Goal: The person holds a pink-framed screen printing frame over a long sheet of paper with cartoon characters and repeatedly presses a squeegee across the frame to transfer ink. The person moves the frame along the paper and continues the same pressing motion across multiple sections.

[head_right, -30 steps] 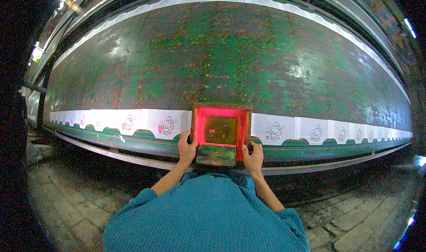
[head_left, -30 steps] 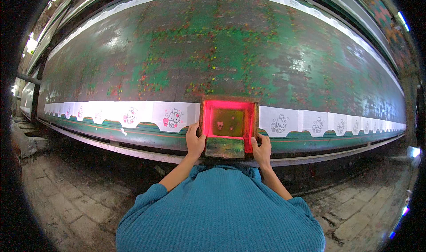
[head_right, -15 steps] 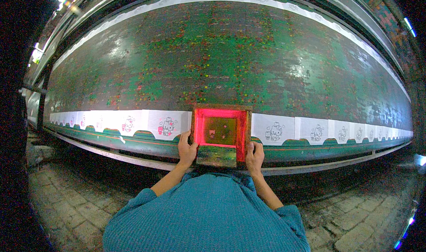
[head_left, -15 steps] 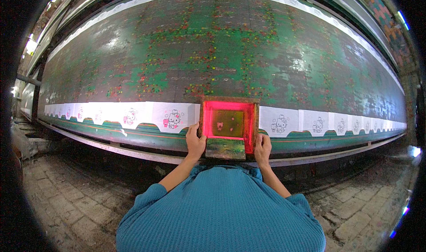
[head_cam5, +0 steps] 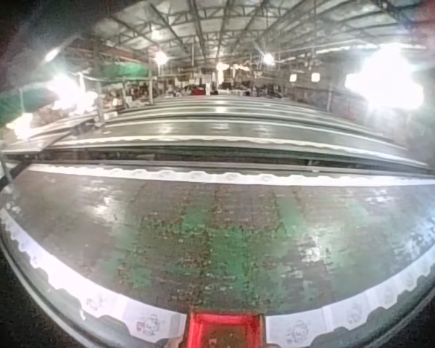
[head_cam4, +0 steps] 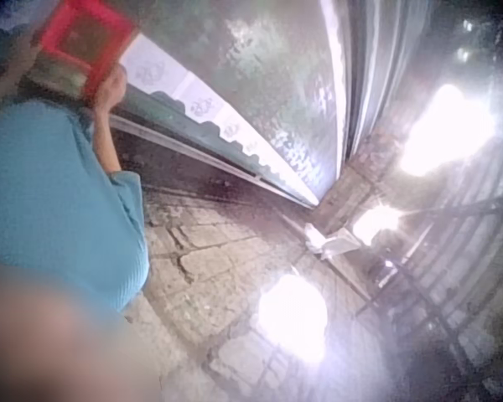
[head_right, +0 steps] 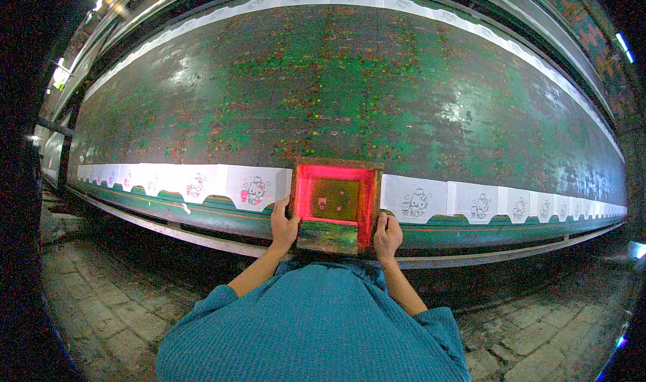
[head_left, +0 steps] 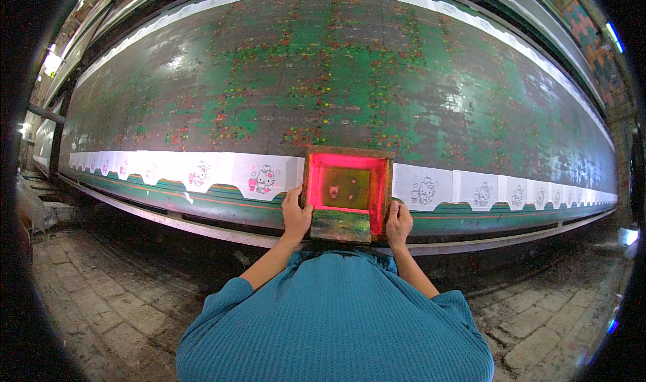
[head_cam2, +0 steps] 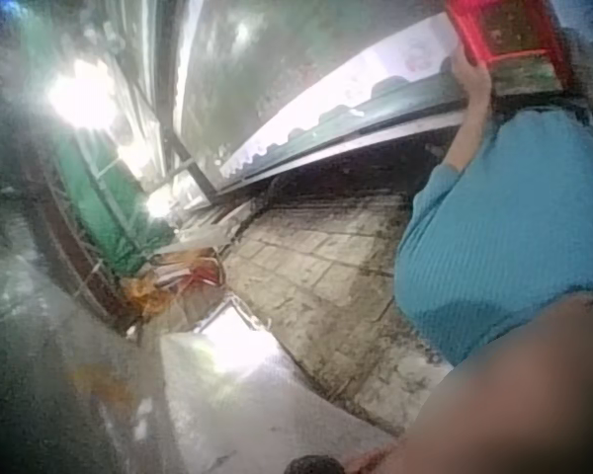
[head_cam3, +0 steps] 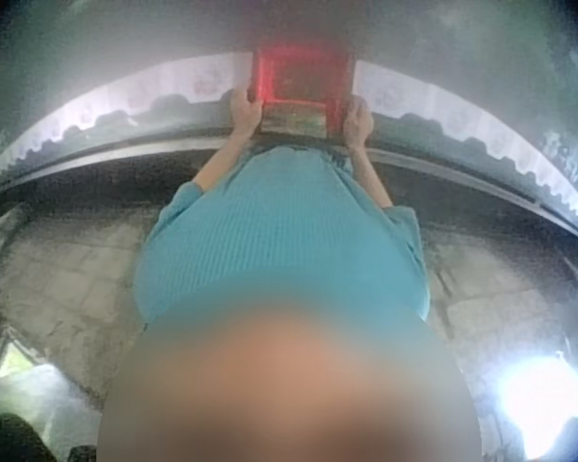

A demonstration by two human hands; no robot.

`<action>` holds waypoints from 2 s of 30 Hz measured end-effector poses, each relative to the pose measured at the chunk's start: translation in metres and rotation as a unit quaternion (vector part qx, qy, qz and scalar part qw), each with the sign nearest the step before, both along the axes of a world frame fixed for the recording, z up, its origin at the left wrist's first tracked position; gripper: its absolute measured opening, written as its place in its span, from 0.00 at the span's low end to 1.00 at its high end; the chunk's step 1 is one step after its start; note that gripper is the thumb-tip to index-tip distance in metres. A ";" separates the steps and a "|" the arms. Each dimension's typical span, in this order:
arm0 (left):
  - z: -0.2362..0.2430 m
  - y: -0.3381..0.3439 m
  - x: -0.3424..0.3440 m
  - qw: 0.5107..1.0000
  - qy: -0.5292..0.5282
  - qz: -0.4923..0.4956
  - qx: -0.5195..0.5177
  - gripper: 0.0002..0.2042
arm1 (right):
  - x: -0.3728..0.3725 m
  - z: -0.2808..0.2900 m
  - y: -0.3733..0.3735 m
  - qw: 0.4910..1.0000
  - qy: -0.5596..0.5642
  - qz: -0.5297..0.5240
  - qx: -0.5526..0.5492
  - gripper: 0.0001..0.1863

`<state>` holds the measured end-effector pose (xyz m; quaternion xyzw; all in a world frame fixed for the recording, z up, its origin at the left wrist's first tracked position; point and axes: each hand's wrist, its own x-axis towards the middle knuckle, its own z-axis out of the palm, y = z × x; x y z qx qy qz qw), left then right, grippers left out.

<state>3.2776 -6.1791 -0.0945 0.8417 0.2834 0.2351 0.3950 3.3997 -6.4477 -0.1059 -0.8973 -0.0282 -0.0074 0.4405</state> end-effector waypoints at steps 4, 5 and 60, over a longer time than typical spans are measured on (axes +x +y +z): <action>-0.001 0.000 0.000 1.000 -0.002 -0.008 -0.020 0.24 | 0.001 0.002 0.000 1.000 -0.006 0.006 -0.013 0.18; -0.001 0.000 0.000 1.000 -0.003 -0.008 -0.020 0.24 | 0.000 0.003 0.001 1.000 -0.025 0.017 -0.003 0.18; 0.017 0.008 -0.005 0.999 -0.003 0.014 -0.042 0.24 | -0.014 0.060 0.005 0.981 0.101 0.164 -0.028 0.37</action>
